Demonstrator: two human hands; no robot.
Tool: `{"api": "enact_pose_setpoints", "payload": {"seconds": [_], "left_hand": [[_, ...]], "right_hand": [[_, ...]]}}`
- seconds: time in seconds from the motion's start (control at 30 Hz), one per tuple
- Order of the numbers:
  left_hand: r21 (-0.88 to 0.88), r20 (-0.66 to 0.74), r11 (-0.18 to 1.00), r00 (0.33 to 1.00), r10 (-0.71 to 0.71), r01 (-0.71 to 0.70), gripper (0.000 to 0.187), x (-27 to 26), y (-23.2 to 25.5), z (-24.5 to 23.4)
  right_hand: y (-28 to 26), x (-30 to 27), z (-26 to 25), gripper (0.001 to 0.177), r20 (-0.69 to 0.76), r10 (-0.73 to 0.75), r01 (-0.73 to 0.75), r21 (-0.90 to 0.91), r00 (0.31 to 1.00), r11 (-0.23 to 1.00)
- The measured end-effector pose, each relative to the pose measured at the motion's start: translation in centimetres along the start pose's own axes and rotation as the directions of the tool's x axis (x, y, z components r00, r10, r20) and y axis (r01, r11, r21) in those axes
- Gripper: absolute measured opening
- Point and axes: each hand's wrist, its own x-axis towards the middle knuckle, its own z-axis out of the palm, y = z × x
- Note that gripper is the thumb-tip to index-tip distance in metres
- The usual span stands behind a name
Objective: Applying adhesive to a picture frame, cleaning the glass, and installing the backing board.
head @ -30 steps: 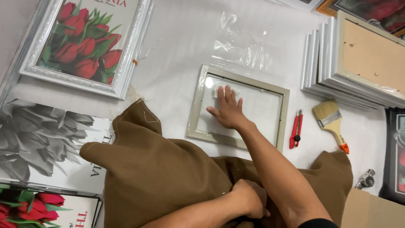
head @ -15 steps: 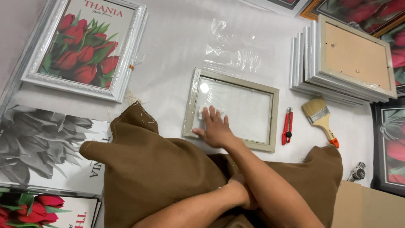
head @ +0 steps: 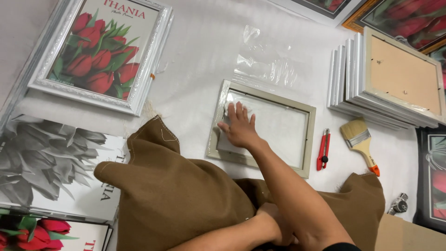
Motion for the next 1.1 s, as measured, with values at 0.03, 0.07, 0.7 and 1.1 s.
{"api": "enact_pose_setpoints", "payload": {"seconds": [0.03, 0.07, 0.7, 1.1], "left_hand": [[-0.011, -0.009, 1.0, 1.0, 0.0, 0.0, 0.036, 0.1, -0.3, -0.1], [-0.018, -0.016, 1.0, 1.0, 0.004, -0.004, 0.033, 0.3, -0.5, -0.2], [0.021, 0.066, 0.983, 0.981, -0.184, 0.183, 0.062, 0.2, 0.3, -1.4], [0.061, -0.024, 0.984, 0.986, -0.168, 0.169, 0.06, -0.1, 0.7, -0.5]], "right_hand": [[0.4, 1.7, -0.1, 0.082, -0.047, 0.009, -0.009, 0.011, 0.999, 1.0], [0.9, 3.3, -0.3, 0.08, -0.098, 0.024, -0.022, 0.024, 0.995, 0.999], [22.9, -3.4, -1.3, 0.079, -0.247, 0.223, -0.219, 0.043, 0.943, 0.975], [20.8, -13.2, 5.5, 0.087, -0.062, 0.113, -0.114, -0.006, 0.992, 0.993]]}}
